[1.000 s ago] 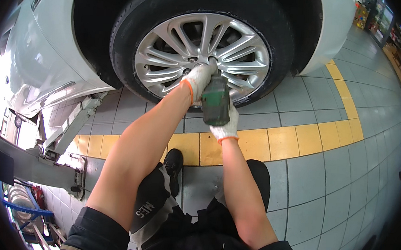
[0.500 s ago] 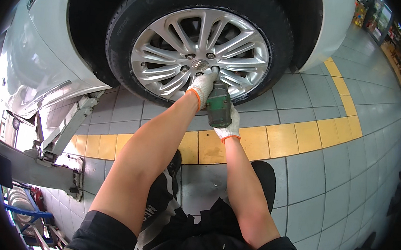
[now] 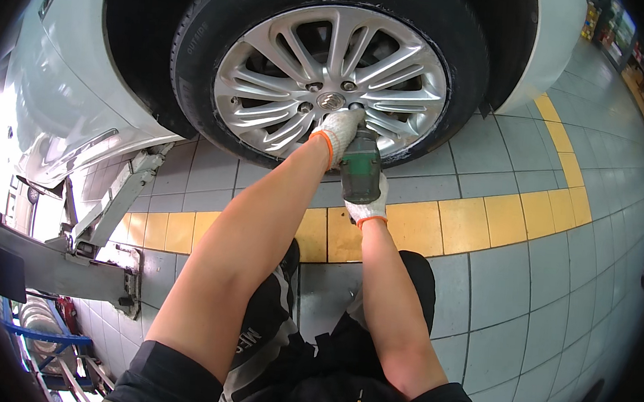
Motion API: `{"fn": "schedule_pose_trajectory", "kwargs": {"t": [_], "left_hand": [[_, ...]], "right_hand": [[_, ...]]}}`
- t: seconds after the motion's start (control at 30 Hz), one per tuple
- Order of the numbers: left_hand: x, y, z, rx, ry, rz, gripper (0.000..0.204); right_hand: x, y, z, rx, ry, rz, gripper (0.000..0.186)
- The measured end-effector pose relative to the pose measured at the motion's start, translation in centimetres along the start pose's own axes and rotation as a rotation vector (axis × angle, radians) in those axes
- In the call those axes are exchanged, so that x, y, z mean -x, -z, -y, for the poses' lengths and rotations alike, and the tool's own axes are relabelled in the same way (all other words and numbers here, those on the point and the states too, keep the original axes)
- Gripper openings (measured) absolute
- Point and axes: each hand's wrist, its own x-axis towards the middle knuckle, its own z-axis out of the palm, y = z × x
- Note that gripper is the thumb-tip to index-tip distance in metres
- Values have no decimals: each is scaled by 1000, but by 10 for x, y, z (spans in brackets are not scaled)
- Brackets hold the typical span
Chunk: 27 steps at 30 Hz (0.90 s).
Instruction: The person uses a cordless impact wrench to loosen the lug nuts on the rear wheel of a white car, then pulls the wheel off the hub and sets it aside. They then align the wheel back onto the hub, thread the lug nuts by hand, and use the impact wrench to tighten them before walking away.
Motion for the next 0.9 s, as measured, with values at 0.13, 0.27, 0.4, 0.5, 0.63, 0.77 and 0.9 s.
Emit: {"fn": "schedule_pose_trajectory", "kwargs": {"t": [0.13, 0.27, 0.4, 0.5, 0.63, 0.77, 0.9], "left_hand": [[-1, 0, -3, -49, -39, 41, 34], [15, 3, 14, 58, 4, 99, 35], [39, 27, 45, 188, -57, -10, 34], [44, 58, 44, 234, -41, -32, 35], [45, 89, 24, 232, -75, -52, 38], [48, 104, 4, 106, -67, -82, 32], [57, 102, -2, -52, -99, -138, 29]], "right_hand": [[0, 7, 25, -305, -232, -79, 31], [21, 12, 57, -205, -224, -25, 43], [46, 8, 62, 560, 25, 179, 39], [45, -16, 47, 17, -42, 252, 33], [39, -62, 24, -270, -204, 146, 29], [39, -97, 10, -791, -365, 53, 33], [39, -105, 8, -1105, -519, 0, 37]]}}
